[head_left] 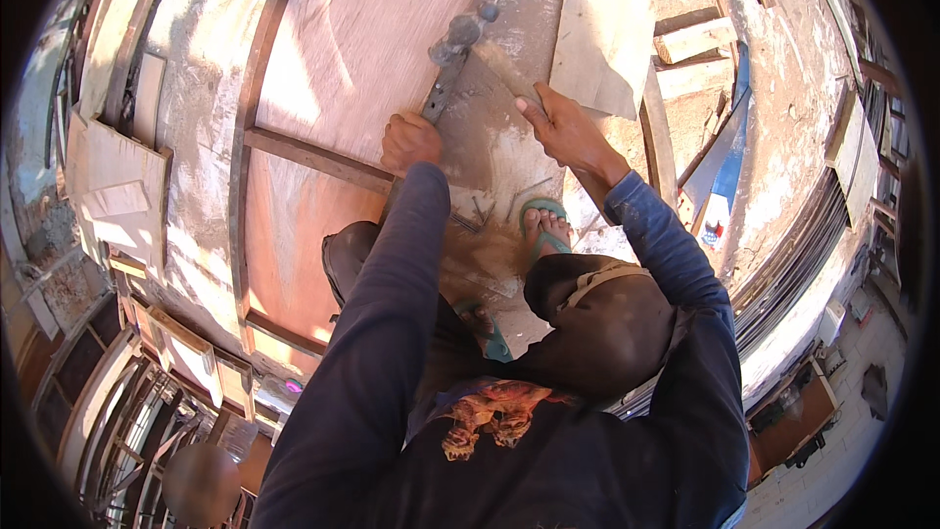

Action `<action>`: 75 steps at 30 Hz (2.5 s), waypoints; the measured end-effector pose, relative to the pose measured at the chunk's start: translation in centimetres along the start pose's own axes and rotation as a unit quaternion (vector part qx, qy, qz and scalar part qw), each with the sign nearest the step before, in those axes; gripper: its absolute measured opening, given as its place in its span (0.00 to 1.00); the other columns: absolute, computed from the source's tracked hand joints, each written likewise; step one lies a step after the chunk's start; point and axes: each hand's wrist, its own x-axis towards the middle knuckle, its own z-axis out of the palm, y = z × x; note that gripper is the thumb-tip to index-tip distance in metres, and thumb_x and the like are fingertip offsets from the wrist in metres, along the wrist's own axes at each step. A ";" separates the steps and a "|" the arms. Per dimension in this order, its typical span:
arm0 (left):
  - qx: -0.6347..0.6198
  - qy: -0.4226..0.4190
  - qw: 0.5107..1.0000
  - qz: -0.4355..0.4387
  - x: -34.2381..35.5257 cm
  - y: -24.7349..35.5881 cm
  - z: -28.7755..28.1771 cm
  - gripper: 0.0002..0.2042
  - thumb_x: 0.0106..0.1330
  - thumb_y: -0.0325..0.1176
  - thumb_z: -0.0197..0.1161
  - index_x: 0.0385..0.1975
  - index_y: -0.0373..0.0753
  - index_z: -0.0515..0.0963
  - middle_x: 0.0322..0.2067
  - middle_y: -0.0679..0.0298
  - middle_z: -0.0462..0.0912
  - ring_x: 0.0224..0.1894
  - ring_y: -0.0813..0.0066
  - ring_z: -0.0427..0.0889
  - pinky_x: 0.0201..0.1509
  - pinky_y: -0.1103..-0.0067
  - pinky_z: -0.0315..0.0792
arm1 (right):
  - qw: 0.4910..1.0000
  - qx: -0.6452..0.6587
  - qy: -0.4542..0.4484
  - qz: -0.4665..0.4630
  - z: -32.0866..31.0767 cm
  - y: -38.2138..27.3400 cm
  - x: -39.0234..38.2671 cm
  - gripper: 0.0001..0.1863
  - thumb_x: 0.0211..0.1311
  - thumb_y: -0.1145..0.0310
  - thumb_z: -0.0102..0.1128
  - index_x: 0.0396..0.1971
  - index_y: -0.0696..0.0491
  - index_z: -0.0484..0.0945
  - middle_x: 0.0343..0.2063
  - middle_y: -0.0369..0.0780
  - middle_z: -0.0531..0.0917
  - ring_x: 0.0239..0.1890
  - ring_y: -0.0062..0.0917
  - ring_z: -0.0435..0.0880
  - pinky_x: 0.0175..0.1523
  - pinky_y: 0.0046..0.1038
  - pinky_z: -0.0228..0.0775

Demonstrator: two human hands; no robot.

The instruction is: The person builds a wooden frame by placing wooden strips onto a plywood sheet and hammering nails through the strips to secure them.

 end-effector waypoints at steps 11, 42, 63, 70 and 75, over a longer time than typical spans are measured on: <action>-0.046 -0.096 0.993 0.042 0.9 -3.1 -2.4 0.20 0.70 0.45 0.45 0.29 0.38 0.80 0.37 0.54 0.83 0.44 0.53 0.81 0.50 0.57 0.69 | 0.996 0.075 -0.030 -0.032 -1.1 -4.0 -4.1 0.17 0.71 0.54 0.51 0.39 0.54 0.67 0.15 0.36 0.72 0.16 0.19 0.72 0.22 0.25 0.63; -0.075 -0.094 0.993 -0.014 0.7 -3.1 -1.1 0.17 0.63 0.43 0.50 0.26 0.40 0.83 0.34 0.55 0.84 0.40 0.58 0.83 0.44 0.61 0.72 | 0.952 -0.291 0.065 -0.063 1.5 -3.9 -2.8 0.13 0.69 0.63 0.54 0.37 0.58 0.65 0.18 0.57 0.75 0.25 0.58 0.77 0.26 0.48 0.65; -0.039 -0.047 0.998 -0.017 0.7 -4.8 -0.7 0.16 0.65 0.42 0.51 0.23 0.39 0.82 0.27 0.54 0.84 0.33 0.56 0.83 0.42 0.66 0.76 | 0.940 0.044 0.197 -0.274 -1.6 -13.9 -4.1 0.20 0.73 0.55 0.47 0.29 0.58 0.66 0.14 0.34 0.68 0.15 0.14 0.66 0.19 0.20 0.56; -0.068 -0.072 0.995 -0.026 2.3 -2.4 -1.3 0.18 0.64 0.44 0.50 0.28 0.38 0.83 0.33 0.52 0.84 0.37 0.56 0.85 0.46 0.67 0.76 | 0.955 -0.260 0.110 -0.086 0.2 -2.8 -2.4 0.16 0.71 0.59 0.51 0.35 0.60 0.67 0.16 0.54 0.75 0.22 0.51 0.78 0.24 0.42 0.65; -0.042 -0.029 0.998 -0.041 0.4 -3.9 -1.2 0.16 0.64 0.42 0.52 0.24 0.39 0.82 0.28 0.54 0.84 0.33 0.54 0.84 0.42 0.64 0.76 | 0.951 0.023 0.218 -0.219 -2.8 -11.8 -3.9 0.17 0.74 0.56 0.47 0.36 0.57 0.66 0.18 0.34 0.69 0.16 0.15 0.64 0.20 0.19 0.58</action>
